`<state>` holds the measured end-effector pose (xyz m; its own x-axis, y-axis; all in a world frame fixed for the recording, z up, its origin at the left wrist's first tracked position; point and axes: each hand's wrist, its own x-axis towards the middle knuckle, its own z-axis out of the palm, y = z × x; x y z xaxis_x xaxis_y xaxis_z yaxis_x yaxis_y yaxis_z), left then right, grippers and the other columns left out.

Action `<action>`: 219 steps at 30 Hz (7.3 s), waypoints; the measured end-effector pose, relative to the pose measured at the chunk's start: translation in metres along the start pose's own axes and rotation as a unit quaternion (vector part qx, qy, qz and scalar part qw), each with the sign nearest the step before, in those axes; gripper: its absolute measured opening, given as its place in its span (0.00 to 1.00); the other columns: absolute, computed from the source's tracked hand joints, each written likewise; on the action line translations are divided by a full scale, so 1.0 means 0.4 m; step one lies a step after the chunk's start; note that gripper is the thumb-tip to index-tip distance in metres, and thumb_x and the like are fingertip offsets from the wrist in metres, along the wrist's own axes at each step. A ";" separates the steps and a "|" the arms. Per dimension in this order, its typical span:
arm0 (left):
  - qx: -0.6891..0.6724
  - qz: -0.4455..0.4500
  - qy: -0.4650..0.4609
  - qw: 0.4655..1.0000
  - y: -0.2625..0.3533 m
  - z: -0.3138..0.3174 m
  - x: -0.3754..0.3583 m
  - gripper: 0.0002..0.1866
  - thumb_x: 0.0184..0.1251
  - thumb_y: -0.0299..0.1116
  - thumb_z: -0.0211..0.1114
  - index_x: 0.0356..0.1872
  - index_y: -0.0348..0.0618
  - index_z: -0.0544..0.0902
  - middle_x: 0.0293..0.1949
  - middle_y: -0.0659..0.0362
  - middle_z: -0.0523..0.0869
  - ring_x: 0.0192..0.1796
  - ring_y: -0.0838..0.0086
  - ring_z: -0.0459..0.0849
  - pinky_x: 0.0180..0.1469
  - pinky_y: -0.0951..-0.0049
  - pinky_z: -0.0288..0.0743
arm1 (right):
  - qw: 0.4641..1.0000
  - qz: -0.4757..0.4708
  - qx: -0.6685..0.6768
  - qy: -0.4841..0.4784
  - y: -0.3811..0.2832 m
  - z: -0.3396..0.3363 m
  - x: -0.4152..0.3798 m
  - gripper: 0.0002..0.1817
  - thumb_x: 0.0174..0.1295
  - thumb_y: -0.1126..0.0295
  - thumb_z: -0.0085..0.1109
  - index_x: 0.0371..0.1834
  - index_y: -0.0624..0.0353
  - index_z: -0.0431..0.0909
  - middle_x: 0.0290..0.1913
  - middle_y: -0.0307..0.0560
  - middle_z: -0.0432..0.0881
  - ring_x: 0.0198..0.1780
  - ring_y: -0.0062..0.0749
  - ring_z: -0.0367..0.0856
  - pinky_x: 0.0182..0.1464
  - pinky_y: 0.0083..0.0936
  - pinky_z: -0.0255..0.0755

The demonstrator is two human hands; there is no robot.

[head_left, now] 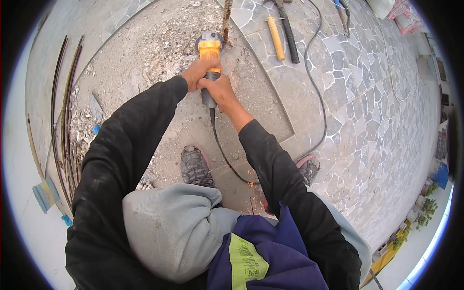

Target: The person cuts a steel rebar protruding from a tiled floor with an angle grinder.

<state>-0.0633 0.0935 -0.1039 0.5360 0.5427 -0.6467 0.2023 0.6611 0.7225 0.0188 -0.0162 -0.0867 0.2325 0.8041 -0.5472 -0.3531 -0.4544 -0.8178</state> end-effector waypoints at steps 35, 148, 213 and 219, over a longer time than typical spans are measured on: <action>-0.010 0.014 0.014 1.000 -0.004 0.044 -0.030 0.16 0.57 0.38 0.73 0.40 0.37 0.86 0.35 0.58 0.87 0.32 0.72 0.87 0.35 0.69 0.80 | 1.000 -0.010 0.015 -0.012 -0.012 -0.036 -0.025 0.16 0.48 0.70 0.71 0.39 0.67 0.81 0.30 0.45 0.84 0.26 0.30 0.84 0.28 0.27 0.76; -0.328 0.111 0.202 0.916 -0.035 0.396 0.013 0.13 0.65 0.37 0.69 0.42 0.39 0.82 0.37 0.57 0.86 0.37 0.72 0.86 0.43 0.70 0.82 | 0.907 0.092 -0.326 -0.251 -0.262 -0.382 0.066 0.29 0.39 0.61 0.74 0.42 0.73 0.83 0.40 0.53 0.86 0.41 0.36 0.86 0.41 0.28 0.78; -0.358 0.115 0.190 0.907 -0.028 0.422 0.042 0.13 0.63 0.37 0.68 0.44 0.44 0.79 0.37 0.57 0.86 0.39 0.69 0.86 0.46 0.68 0.82 | 0.895 0.108 -0.338 -0.270 -0.296 -0.422 0.090 0.36 0.36 0.60 0.73 0.50 0.72 0.81 0.41 0.53 0.86 0.42 0.37 0.85 0.41 0.28 0.77; -0.364 0.118 0.227 0.896 -0.023 0.455 0.046 0.11 0.60 0.36 0.70 0.38 0.39 0.84 0.34 0.59 0.86 0.33 0.73 0.85 0.38 0.72 0.79 | 0.902 0.089 -0.330 -0.262 -0.283 -0.436 0.092 0.22 0.42 0.66 0.72 0.39 0.71 0.84 0.33 0.46 0.85 0.32 0.29 0.83 0.33 0.26 0.74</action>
<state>0.0940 0.0032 -0.0780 0.0708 0.7567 -0.6499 -0.5486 0.5737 0.6082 0.2252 -0.0022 -0.0454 -0.2967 0.6883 -0.6620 0.3145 -0.5841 -0.7483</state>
